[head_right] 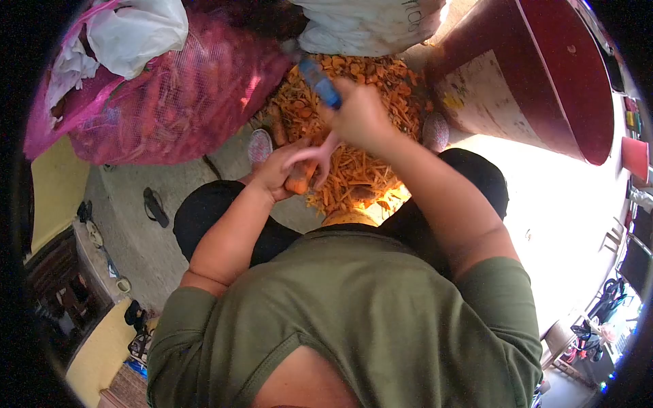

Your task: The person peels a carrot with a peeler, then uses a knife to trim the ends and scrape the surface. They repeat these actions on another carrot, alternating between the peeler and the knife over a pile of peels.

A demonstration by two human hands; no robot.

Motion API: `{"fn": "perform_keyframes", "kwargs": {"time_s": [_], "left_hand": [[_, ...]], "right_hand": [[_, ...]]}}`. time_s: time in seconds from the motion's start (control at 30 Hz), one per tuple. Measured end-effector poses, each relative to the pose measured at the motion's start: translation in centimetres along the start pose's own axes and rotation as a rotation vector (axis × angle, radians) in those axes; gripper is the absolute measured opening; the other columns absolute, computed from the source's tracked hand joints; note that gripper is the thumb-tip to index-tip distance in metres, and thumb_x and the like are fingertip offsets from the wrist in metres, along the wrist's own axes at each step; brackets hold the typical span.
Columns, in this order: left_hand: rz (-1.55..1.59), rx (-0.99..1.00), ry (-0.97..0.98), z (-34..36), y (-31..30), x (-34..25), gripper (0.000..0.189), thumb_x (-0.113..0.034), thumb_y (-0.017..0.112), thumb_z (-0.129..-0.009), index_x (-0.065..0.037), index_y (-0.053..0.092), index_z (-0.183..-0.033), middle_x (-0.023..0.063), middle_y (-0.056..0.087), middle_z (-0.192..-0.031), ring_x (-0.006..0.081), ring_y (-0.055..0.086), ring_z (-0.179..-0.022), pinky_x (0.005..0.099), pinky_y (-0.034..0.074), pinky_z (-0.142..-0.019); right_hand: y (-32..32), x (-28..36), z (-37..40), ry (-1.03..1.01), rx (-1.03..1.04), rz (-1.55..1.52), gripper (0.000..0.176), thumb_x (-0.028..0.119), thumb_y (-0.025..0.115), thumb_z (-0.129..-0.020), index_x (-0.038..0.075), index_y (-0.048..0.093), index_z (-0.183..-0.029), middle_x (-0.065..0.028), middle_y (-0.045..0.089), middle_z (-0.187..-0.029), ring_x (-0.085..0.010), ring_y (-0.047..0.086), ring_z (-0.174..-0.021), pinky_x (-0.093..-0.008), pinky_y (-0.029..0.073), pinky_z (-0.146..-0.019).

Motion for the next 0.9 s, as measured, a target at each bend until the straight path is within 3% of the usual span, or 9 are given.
{"fn": "perform_keyframes", "kwargs": {"time_s": [0.1,0.13,0.23,0.37,0.53,0.57,0.63,0.8,0.9], "left_hand": [[-0.002,0.044,0.007,0.2,-0.3,-0.5,0.036,-0.035,0.043,-0.090,-0.006,0.049,-0.109,0.0042,0.054,-0.090,0.0142,0.054,-0.072,0.0280,0.048,-0.055],[0.010,0.046,-0.012,0.3,-0.5,-0.7,0.036,-0.036,0.043,-0.090,-0.006,0.049,-0.109,0.0042,0.054,-0.090,0.0143,0.054,-0.072,0.0280,0.048,-0.055],[0.028,0.003,-0.023,0.4,-0.4,-0.8,0.036,-0.036,0.044,-0.089,-0.005,0.050,-0.108,0.0044,0.054,-0.090,0.0143,0.055,-0.075,0.0287,0.048,-0.058],[0.006,-0.050,0.010,1.0,1.2,-1.3,0.037,-0.035,0.044,-0.090,-0.005,0.049,-0.110,0.0055,0.056,-0.089,0.0130,0.057,-0.078,0.0296,0.049,-0.060],[0.004,0.046,0.031,0.5,0.6,-0.8,0.034,-0.030,0.043,-0.091,-0.005,0.047,-0.113,0.0060,0.056,-0.090,0.0137,0.058,-0.071,0.0270,0.050,-0.055],[-0.030,0.038,0.037,0.5,0.5,-0.9,0.033,-0.029,0.043,-0.091,-0.005,0.047,-0.114,0.0060,0.056,-0.090,0.0141,0.059,-0.070,0.0267,0.050,-0.054],[-0.034,0.004,0.033,0.8,0.2,-1.1,0.033,-0.029,0.043,-0.091,-0.008,0.046,-0.115,0.0059,0.056,-0.089,0.0153,0.058,-0.071,0.0279,0.050,-0.054],[-0.050,-0.022,0.022,0.7,-0.1,-1.1,0.032,-0.028,0.042,-0.091,-0.010,0.044,-0.118,0.0067,0.054,-0.090,0.0165,0.056,-0.072,0.0285,0.048,-0.056],[-0.040,0.068,0.006,0.5,-0.2,-0.9,0.031,-0.028,0.042,-0.091,-0.010,0.044,-0.117,0.0062,0.054,-0.090,0.0159,0.055,-0.073,0.0297,0.049,-0.058]], "right_hand": [[-5.3,-2.2,-3.1,0.340,-0.178,0.069,0.027,0.015,0.062,-0.074,0.001,0.055,-0.096,-0.0116,0.060,-0.062,-0.0188,0.061,-0.056,-0.0335,0.049,-0.052],[-7.0,-2.5,-3.6,0.242,-0.289,0.201,0.024,0.013,0.062,-0.074,0.000,0.055,-0.092,-0.0107,0.059,-0.061,-0.0181,0.060,-0.053,-0.0319,0.048,-0.048],[-6.1,-2.1,-2.9,0.253,-0.236,-0.062,0.021,0.011,0.061,-0.074,0.000,0.054,-0.090,-0.0106,0.059,-0.061,-0.0172,0.059,-0.052,-0.0318,0.048,-0.048],[0.4,2.4,1.6,0.039,0.194,-0.009,0.020,0.010,0.063,-0.069,0.000,0.056,-0.084,-0.0042,0.054,-0.064,-0.0123,0.051,-0.061,-0.0290,0.044,-0.058],[-1.7,-1.4,-1.5,0.195,-0.087,-0.060,0.025,0.016,0.061,-0.074,-0.001,0.056,-0.091,-0.0116,0.059,-0.060,-0.0211,0.060,-0.057,-0.0344,0.047,-0.054],[-3.3,-2.4,-2.6,0.364,-0.094,-0.065,0.023,0.015,0.061,-0.074,-0.001,0.056,-0.089,-0.0111,0.060,-0.061,-0.0194,0.060,-0.055,-0.0327,0.047,-0.051],[-6.5,-2.6,-3.7,0.248,-0.253,0.164,0.026,0.018,0.061,-0.073,-0.003,0.056,-0.087,-0.0122,0.059,-0.060,-0.0221,0.060,-0.053,-0.0346,0.047,-0.052],[-3.9,-0.9,-2.1,0.122,-0.154,0.128,0.028,0.021,0.061,-0.072,-0.002,0.057,-0.086,-0.0161,0.059,-0.064,-0.0246,0.061,-0.061,-0.0343,0.047,-0.057],[-5.1,-2.3,-3.0,0.300,-0.176,0.060,0.028,0.022,0.060,-0.072,-0.001,0.057,-0.089,-0.0147,0.060,-0.064,-0.0238,0.061,-0.061,-0.0346,0.047,-0.057]]}}
Point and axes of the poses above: each hand's wrist, its own z-axis away from the middle knuckle, its own y-axis out of the palm, x = y × z, the point moved 4 cm from there along -z, towards the middle knuckle
